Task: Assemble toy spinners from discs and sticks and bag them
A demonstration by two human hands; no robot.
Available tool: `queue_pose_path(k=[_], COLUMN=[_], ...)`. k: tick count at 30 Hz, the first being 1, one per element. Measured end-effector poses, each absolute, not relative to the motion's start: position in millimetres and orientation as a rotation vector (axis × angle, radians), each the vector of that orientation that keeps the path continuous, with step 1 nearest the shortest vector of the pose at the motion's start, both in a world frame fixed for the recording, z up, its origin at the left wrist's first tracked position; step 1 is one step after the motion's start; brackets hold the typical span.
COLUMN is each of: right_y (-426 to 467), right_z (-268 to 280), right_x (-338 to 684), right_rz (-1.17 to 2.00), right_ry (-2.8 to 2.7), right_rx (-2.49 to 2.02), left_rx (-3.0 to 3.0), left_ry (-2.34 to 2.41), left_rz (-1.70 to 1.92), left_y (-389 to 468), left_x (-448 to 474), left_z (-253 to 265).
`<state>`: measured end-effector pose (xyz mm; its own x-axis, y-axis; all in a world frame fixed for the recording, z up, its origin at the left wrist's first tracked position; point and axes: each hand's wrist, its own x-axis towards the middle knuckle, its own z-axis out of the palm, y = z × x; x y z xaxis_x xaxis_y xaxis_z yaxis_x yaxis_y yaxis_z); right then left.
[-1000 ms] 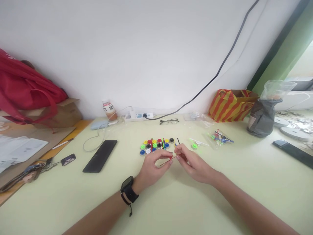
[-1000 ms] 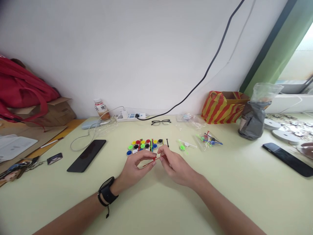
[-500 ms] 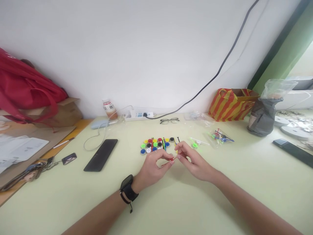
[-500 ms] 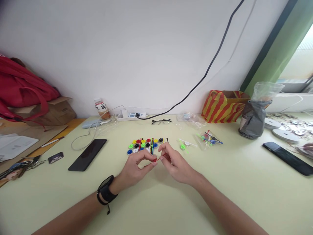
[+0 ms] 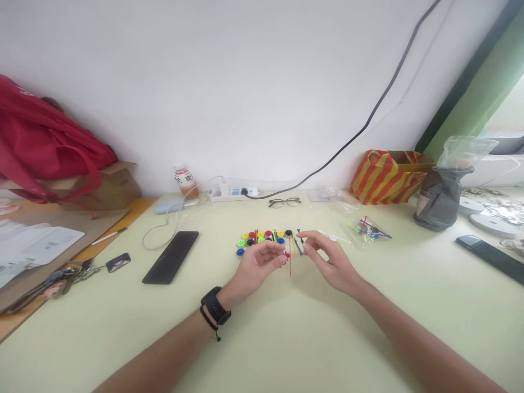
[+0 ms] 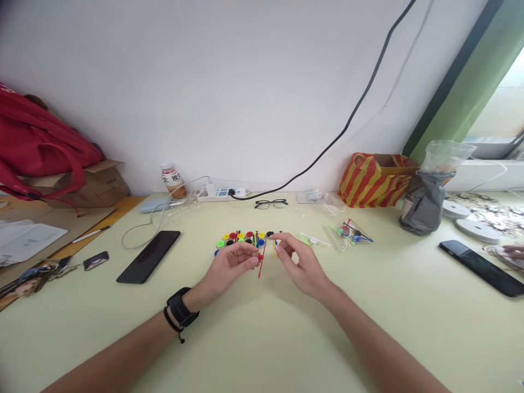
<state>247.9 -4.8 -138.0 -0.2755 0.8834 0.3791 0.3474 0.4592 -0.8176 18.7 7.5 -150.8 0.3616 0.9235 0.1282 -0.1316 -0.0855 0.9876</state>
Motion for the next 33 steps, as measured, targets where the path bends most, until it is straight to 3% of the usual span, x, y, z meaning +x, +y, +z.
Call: queue_pose_path(k=[11,33], right_y=[-8.7,-11.1], right_z=[-133.8,-131.5], right_x=[244.9,237.8], right_rz=[1.209,1.025], right_ry=[-1.820,-1.867], right_rx=[-0.967,-0.992], left_rx=[1.356,1.381], left_ry=[0.824,0.775], left_rz=[1.082,1.027], left_y=[5.2,4.4], left_x=[17.5,17.9], left_z=[-144.2,-145.3])
